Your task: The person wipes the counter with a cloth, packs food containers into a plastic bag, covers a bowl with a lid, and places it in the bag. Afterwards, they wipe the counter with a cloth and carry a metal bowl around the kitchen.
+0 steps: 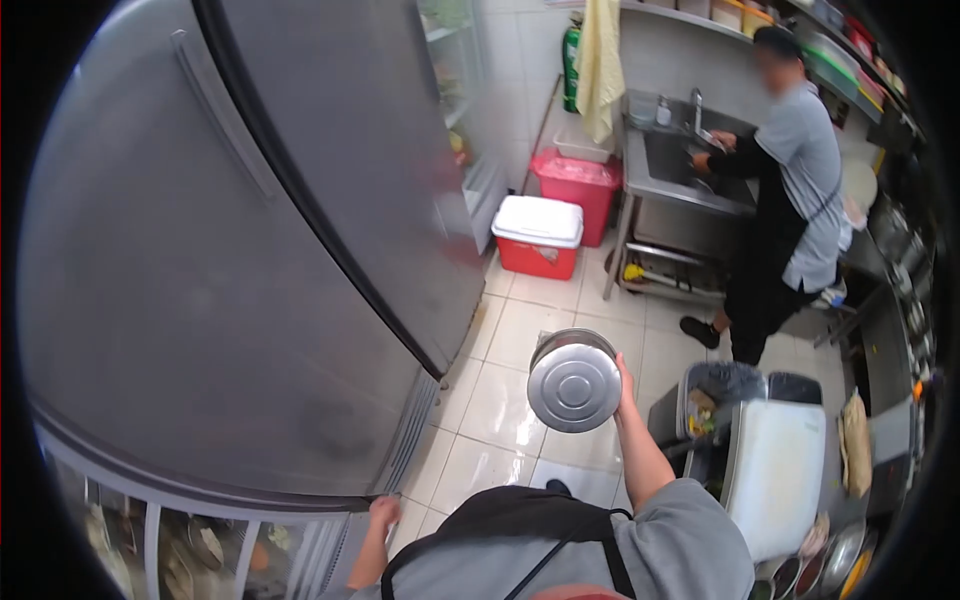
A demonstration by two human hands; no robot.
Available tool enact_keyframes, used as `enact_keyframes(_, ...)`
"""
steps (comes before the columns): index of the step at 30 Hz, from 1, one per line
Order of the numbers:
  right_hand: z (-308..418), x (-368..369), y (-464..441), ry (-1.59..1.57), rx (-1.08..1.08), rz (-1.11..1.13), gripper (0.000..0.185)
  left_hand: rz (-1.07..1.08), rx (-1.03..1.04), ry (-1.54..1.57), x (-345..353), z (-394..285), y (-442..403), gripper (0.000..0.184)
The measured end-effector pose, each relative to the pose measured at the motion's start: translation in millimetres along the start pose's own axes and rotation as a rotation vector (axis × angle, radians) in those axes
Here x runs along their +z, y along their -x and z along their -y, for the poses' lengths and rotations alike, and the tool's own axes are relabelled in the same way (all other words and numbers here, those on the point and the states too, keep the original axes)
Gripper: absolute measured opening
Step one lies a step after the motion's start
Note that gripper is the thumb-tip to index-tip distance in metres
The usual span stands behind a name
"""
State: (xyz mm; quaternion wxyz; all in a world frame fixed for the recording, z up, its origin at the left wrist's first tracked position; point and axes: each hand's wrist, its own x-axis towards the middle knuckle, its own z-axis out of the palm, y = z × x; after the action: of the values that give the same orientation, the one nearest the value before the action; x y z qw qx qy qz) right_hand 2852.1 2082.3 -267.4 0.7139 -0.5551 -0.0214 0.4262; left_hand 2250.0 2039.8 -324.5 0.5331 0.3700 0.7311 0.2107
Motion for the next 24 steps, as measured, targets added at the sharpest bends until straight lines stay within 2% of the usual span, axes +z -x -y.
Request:
enact_keyframes(1, 8.7, 3.1, -14.3, -0.071, 0.079, 0.078, 0.056, -0.025, -0.007, -0.123, -11.2, 19.4, 16.3, 0.01)
enact_keyframes(2, 10.8, 11.3, -27.0, -0.061, 0.084, 0.11, 0.056, -0.075, -0.089, -0.011, -21.2, 91.6, 15.6, 0.01)
enact_keyframes(3, 5.9, 17.2, -44.5, -0.122, 0.059, 0.1, 0.055, -0.136, -0.166, 0.108, -24.3, 132.9, 30.4, 0.011)
enact_keyframes(4, 6.5, 24.6, -60.9, -0.18, 0.034, 0.089, 0.054, -0.206, -0.235, 0.228, -21.5, 145.9, 55.7, 0.013)
enact_keyframes(5, 12.5, 38.5, -61.7, -0.16, 0.093, 0.099, 0.05, -0.237, -0.244, -0.56, -16.6, 168.1, 84.3, 0.015)
enact_keyframes(6, 28.7, 53.1, -51.9, -0.002, 0.072, 0.161, 0.048, -0.246, -0.3, -0.73, -9.0, 184.0, 110.0, 0.016)
enact_keyframes(8, 58.7, 77.7, -40.4, 0.327, 0.044, 0.28, 0.049, -0.243, -0.357, -0.69, 8.3, 205.3, 142.9, 0.016)
enact_keyframes(11, 34.0, 106.3, -61.4, -0.061, 0.012, 0.137, 0.047, -0.253, -0.351, -0.622, 35.7, 229.9, 188.8, 0.017)
enact_keyframes(12, 25.6, 113.6, -63.0, -0.021, 0.032, 0.097, 0.048, -0.259, -0.316, -0.611, 46.5, 241.9, 202.0, 0.018)
enact_keyframes(14, 40.8, 144.1, -13.6, 0.195, 0.066, 0.38, 0.05, -0.26, -0.17, -0.678, 66.4, 263.9, 223.0, 0.018)
enact_keyframes(16, 16.0, 172.1, 8.4, 0.34, 0.105, 0.441, 0.051, -0.288, 0.231, -1.031, 84.4, 284.0, 233.9, 0.019)
enact_keyframes(18, -14.9, 191.0, 37.6, 0.498, 0.126, 0.522, 0.051, -0.306, 0.29, -0.838, 95.3, 298.6, 240.5, 0.021)
enact_keyframes(19, -33.9, 200.8, 56.1, 0.467, 0.117, 0.543, 0.049, -0.3, -0.061, -0.153, 113.0, 291.0, 252.7, 0.018)
enact_keyframes(20, -57.1, 215.2, 82.0, 0.427, 0.117, 0.568, 0.048, -0.541, -0.332, 0.557, 129.2, 241.6, 278.7, 0.016)
enact_keyframes(22, -67.0, 232.8, 170.6, 0.671, 0.101, 0.977, 0.048, -0.621, -0.409, 0.559, 147.0, 251.9, 308.7, 0.018)
enact_keyframes(23, -82.9, 236.9, 209.8, 0.742, 0.132, 1.094, 0.046, -0.666, -0.47, 0.54, 150.8, 235.6, 335.6, 0.017)
enact_keyframes(24, -110.7, 235.1, 236.4, 0.763, 0.151, 1.138, 0.046, -0.657, -0.56, 0.58, 180.3, 303.4, 324.4, 0.019)
